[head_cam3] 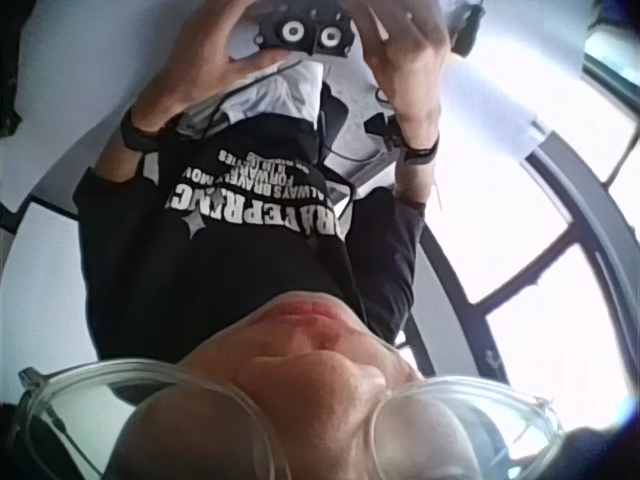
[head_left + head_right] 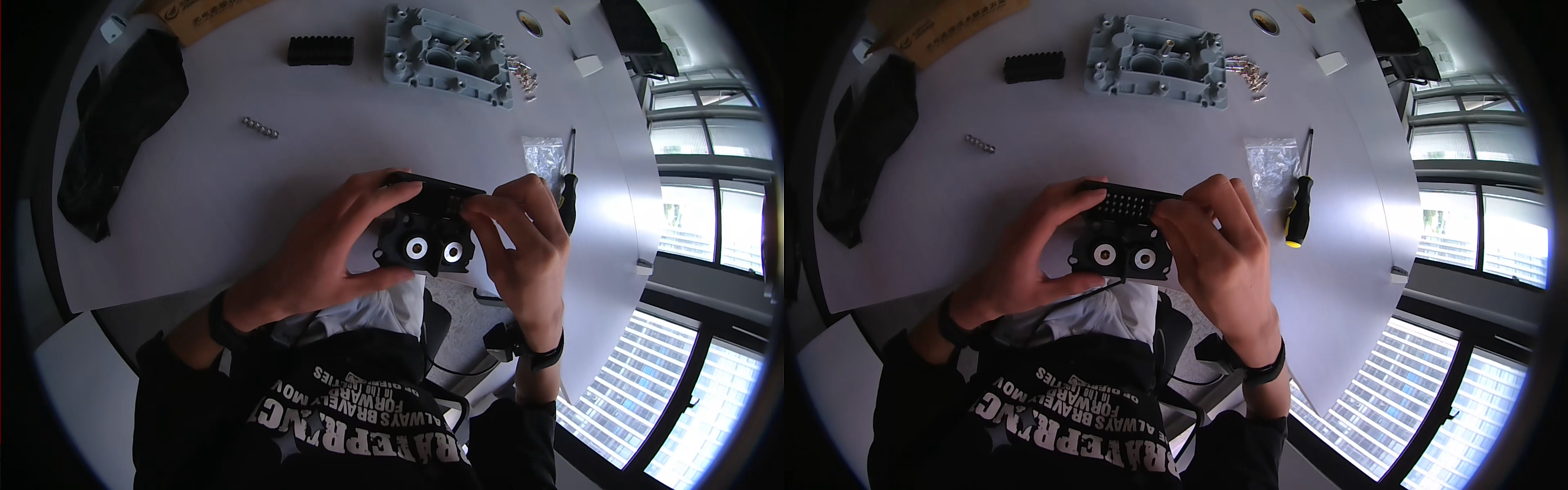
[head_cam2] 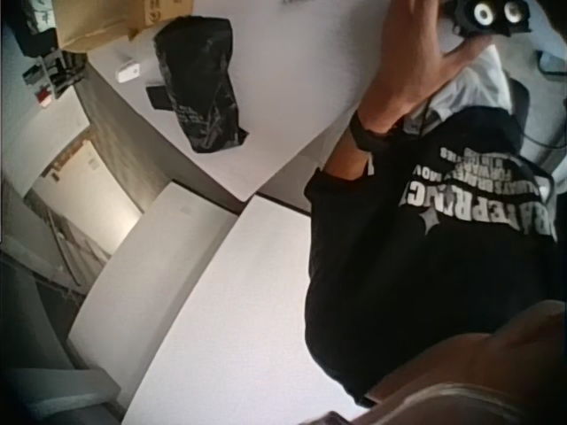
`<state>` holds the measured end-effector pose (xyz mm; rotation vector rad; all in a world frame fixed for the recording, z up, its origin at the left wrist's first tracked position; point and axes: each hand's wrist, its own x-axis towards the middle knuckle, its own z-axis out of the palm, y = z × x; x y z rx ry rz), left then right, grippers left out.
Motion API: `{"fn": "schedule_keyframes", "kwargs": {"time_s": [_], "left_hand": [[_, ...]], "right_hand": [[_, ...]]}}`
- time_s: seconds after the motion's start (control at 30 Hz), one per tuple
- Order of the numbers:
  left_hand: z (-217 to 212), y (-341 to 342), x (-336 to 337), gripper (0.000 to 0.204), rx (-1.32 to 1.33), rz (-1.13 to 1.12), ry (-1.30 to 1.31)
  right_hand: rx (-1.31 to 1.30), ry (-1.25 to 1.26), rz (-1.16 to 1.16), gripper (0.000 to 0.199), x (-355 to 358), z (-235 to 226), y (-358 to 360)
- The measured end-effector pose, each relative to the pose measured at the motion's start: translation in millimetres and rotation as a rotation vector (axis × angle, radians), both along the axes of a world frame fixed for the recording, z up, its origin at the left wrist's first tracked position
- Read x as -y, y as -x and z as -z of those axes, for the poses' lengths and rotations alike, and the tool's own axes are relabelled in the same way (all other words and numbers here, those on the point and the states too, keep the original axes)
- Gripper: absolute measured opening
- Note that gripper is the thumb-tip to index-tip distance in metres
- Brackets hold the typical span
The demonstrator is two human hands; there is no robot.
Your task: The person places small metal pins into the holes of a black plastic component by hand and then fits a black perforated cover onto the unit.
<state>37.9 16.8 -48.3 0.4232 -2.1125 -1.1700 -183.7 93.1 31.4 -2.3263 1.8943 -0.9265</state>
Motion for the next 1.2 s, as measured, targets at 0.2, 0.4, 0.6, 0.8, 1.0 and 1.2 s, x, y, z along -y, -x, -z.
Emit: {"fn": "schedule_keyframes", "kwargs": {"time_s": [0.2,0.4,0.6,0.8,1.0,1.2], "left_hand": [[-2.0,0.5,-0.2,0.082,0.029,-0.015,0.011],[-1.1,5.2,0.8,0.082,0.016,0.0,-0.053],[-3.6,1.2,2.7,0.081,0.049,-0.002,0.023],[-4.6,-0.2,1.2,0.081,0.015,0.006,-0.053],[-8.0,-2.6,0.9,0.079,0.064,-0.015,0.015],[-8.6,-0.8,-0.7,0.078,0.056,-0.018,0.034]], "right_hand": [[-0.041,0.055,-0.01,0.022,7.3,7.5,0.9],[-0.061,0.031,-0.016,0.022,8.5,4.5,6.6],[-0.058,0.073,0.063,0.02,6.0,-13.1,22.1],[-0.007,-0.216,0.296,0.023,50.2,-26.6,88.3],[-0.224,-0.279,0.396,0.031,102.2,21.8,149.2],[-0.227,-0.254,0.416,0.024,118.6,41.6,162.5]]}}
